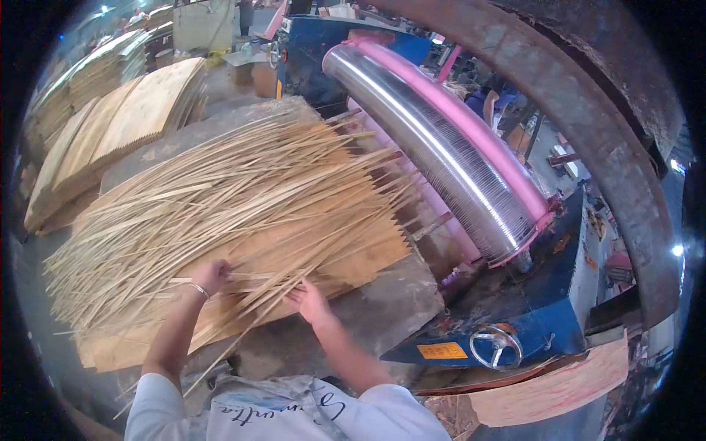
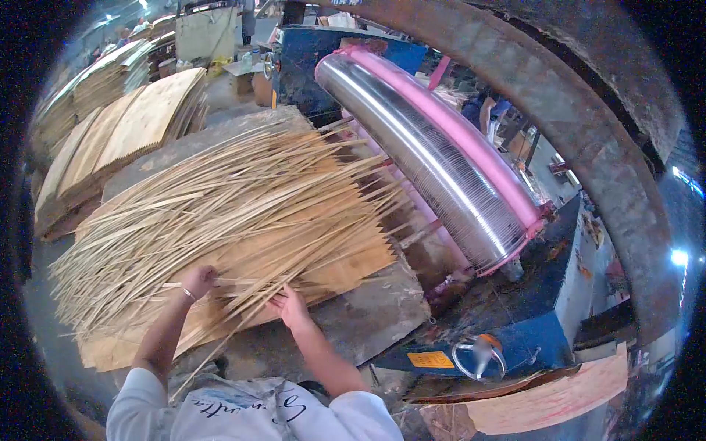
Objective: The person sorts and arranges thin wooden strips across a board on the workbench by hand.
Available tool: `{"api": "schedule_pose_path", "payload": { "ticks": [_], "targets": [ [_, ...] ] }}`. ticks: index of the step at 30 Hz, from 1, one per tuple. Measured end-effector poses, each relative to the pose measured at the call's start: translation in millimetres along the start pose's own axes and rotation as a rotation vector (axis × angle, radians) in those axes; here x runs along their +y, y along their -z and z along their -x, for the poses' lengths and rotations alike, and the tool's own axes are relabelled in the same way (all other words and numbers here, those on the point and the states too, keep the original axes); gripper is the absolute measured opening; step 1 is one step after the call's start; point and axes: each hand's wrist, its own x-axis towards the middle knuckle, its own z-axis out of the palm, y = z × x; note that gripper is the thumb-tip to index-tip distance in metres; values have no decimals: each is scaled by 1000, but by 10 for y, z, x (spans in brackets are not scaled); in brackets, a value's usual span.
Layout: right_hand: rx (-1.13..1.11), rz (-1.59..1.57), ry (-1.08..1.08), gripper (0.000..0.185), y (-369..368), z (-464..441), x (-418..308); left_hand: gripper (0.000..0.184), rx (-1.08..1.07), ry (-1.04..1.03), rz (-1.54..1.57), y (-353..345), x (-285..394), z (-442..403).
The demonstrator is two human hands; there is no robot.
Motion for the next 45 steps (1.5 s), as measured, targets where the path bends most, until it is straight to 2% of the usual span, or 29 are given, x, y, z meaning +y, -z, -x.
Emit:
{"api": "schedule_pose_path", "payload": {
  "ticks": [2,3,5,8,10,12,14,17,18,20,23,24,26,29,32,34,36,37,40,42,44,45],
  "targets": [
    [-2,138,40,29,-34,-72,-54,13,139,-38,-56,-54,19,-95],
    [-5,208,63,27,-76,-96,-92,13,131,-17,-67,-38,50,-133],
    [37,226,139,24,-52,-88,-60,15,101,38,-85,-45,95,-106],
    [102,170,271,23,-79,87,-79,16,226,74,-86,-94,-18,-90],
    [132,120,395,23,160,23,-136,18,172,143,-41,-6,-50,-50],
    [242,243,534,24,451,-126,-431,20,141,174,-44,18,-114,-30],
    [316,263,481,28,319,113,-803,21,121,158,-103,-9,-188,-7],
    [439,236,603,31,297,165,-1132,17,173,125,7,-53,-152,3],
    [454,205,704,25,345,133,-1216,15,205,122,16,-93,-167,-15],
    [432,122,765,20,747,-85,-1396,13,264,117,36,-219,-207,-67],
    [459,103,644,15,719,-75,-1279,11,265,131,44,-205,-43,-90],
    [406,251,588,16,696,-77,-1185,12,248,100,9,-216,-24,-96],
    [418,336,480,19,509,100,-1090,12,216,35,-64,-232,5,-117],
    [378,356,520,23,400,87,-981,16,189,5,-14,-283,56,-90],
    [318,570,436,26,278,-24,-650,19,30,28,-131,-195,158,-24],
    [241,662,359,25,141,-38,-408,17,2,7,-102,-166,136,-12],
    [150,520,330,24,74,-148,-165,17,-24,3,-85,-118,177,1],
    [246,539,253,23,-159,-19,-140,17,-39,10,-83,-58,255,15],
    [64,450,300,21,-335,42,207,17,-40,81,-32,-84,228,-27],
    [98,656,362,19,-51,-265,783,17,-11,113,21,-212,12,-98],
    [106,403,211,18,-271,74,878,19,53,111,85,-344,-287,-222],
    [127,373,212,19,-290,103,876,17,89,146,114,-337,-304,-243]
  ]
}}
